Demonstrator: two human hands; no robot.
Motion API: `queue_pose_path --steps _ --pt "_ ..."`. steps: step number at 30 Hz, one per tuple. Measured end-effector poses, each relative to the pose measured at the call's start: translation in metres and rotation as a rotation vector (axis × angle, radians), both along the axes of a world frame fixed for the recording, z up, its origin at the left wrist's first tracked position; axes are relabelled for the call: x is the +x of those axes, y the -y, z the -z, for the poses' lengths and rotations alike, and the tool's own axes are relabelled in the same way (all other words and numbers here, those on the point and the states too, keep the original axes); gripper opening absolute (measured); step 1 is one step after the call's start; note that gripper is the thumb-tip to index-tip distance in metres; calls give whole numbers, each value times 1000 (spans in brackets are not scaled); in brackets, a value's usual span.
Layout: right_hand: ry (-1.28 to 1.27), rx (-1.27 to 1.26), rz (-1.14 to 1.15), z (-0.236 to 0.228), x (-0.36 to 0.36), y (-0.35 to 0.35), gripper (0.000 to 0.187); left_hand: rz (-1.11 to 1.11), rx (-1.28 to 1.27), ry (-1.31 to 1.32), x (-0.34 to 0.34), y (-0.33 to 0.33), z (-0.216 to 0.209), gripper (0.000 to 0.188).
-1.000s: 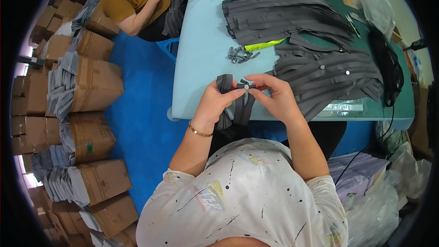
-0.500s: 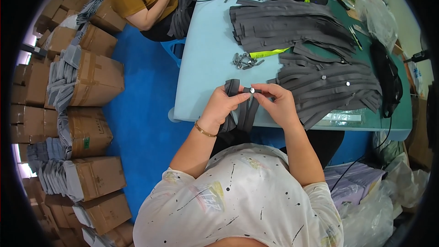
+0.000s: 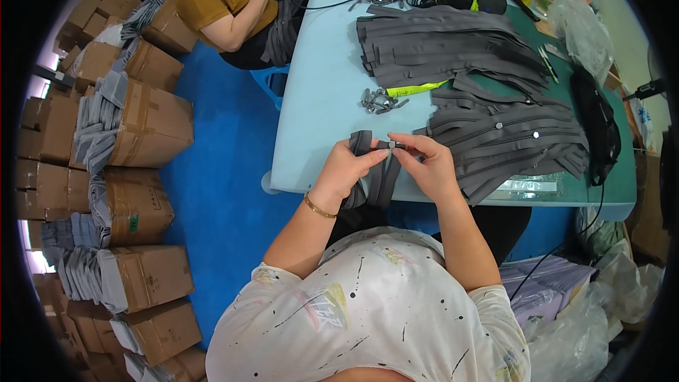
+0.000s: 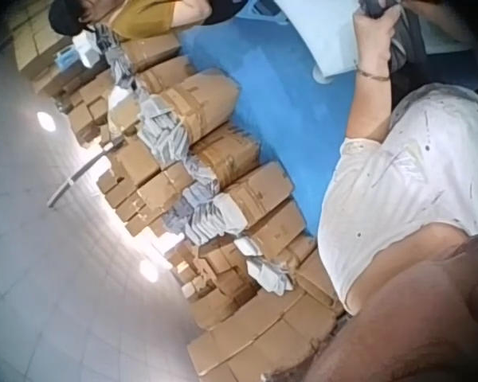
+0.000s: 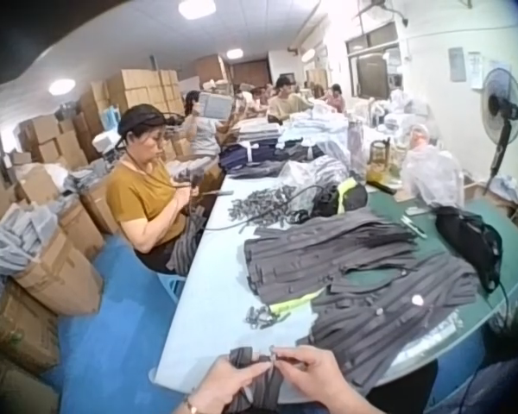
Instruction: Assembling zippers by manually sliding the pullers onto the zipper tape strips.
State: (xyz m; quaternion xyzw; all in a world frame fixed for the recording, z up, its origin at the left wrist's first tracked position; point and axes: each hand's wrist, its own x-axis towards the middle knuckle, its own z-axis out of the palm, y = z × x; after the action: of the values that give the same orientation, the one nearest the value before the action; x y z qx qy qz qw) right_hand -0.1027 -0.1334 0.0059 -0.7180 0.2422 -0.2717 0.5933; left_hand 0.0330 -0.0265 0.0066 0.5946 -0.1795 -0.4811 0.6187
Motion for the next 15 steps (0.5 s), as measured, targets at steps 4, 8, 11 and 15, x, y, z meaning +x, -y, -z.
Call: queue_pose_path --steps 4,8,11,15 --pt "63 -12 17 4 0 1 29 93 8 92 -3 -3 0 15" --pt "103 -138 8 2 -1 3 29 100 -6 96 -7 -2 -6 18" --pt "44 -235 0 -2 -3 4 30 101 2 99 -7 -3 -5 19" --pt "77 -228 1 1 -2 0 30 95 16 104 -8 -3 -2 20"
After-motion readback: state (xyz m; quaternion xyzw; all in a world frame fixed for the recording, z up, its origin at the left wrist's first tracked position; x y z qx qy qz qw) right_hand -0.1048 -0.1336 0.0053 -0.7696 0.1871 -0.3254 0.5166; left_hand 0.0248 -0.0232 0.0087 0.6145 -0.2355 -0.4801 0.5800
